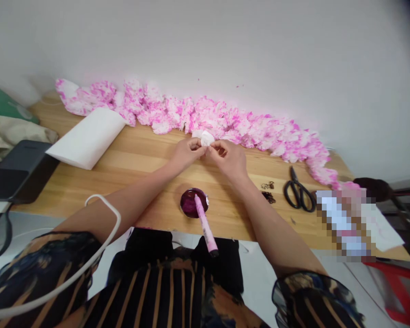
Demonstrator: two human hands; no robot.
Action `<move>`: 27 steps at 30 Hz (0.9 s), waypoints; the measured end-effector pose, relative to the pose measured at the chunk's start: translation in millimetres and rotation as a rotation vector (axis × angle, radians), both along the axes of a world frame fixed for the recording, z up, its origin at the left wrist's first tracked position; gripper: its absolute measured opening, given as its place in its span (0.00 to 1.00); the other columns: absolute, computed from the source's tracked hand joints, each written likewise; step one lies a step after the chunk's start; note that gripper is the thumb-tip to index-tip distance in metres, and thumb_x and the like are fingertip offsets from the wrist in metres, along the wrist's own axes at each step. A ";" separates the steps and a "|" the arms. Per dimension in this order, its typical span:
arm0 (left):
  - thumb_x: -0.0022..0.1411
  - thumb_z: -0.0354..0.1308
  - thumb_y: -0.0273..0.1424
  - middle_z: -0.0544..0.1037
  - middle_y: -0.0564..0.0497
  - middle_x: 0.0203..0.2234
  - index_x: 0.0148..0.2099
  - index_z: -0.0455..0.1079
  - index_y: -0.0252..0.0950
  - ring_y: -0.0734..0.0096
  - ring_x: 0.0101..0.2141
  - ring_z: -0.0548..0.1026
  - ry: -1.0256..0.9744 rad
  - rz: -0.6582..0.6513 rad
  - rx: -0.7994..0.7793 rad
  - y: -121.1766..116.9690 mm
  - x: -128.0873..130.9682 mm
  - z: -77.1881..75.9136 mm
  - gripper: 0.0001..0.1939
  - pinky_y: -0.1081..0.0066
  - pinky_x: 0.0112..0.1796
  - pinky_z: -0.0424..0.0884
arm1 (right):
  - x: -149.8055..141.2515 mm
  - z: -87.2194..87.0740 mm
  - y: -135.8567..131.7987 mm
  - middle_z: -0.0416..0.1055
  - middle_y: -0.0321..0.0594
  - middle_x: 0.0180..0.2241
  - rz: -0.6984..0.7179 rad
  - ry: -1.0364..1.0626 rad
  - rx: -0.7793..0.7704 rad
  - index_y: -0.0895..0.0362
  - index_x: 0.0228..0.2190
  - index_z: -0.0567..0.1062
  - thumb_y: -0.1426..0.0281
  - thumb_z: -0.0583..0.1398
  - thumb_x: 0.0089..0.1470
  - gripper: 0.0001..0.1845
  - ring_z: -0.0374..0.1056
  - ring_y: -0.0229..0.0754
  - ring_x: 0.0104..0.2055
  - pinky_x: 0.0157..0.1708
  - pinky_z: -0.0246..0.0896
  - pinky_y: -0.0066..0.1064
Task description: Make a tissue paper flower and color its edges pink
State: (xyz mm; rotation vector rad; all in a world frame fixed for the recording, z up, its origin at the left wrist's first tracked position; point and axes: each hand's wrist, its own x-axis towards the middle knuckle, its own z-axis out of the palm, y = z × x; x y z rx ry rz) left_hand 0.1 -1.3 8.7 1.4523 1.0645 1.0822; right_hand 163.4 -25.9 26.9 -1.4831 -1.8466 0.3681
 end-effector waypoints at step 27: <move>0.56 0.61 0.26 0.78 0.53 0.23 0.29 0.69 0.34 0.79 0.25 0.73 -0.050 -0.063 -0.060 0.2 -2.5 4.6 0.05 0.76 0.32 0.70 | 5.9 -5.6 4.5 0.77 0.40 0.33 0.113 -0.025 0.027 0.53 0.32 0.77 0.64 0.56 0.62 0.12 0.68 0.44 0.36 0.34 0.55 0.34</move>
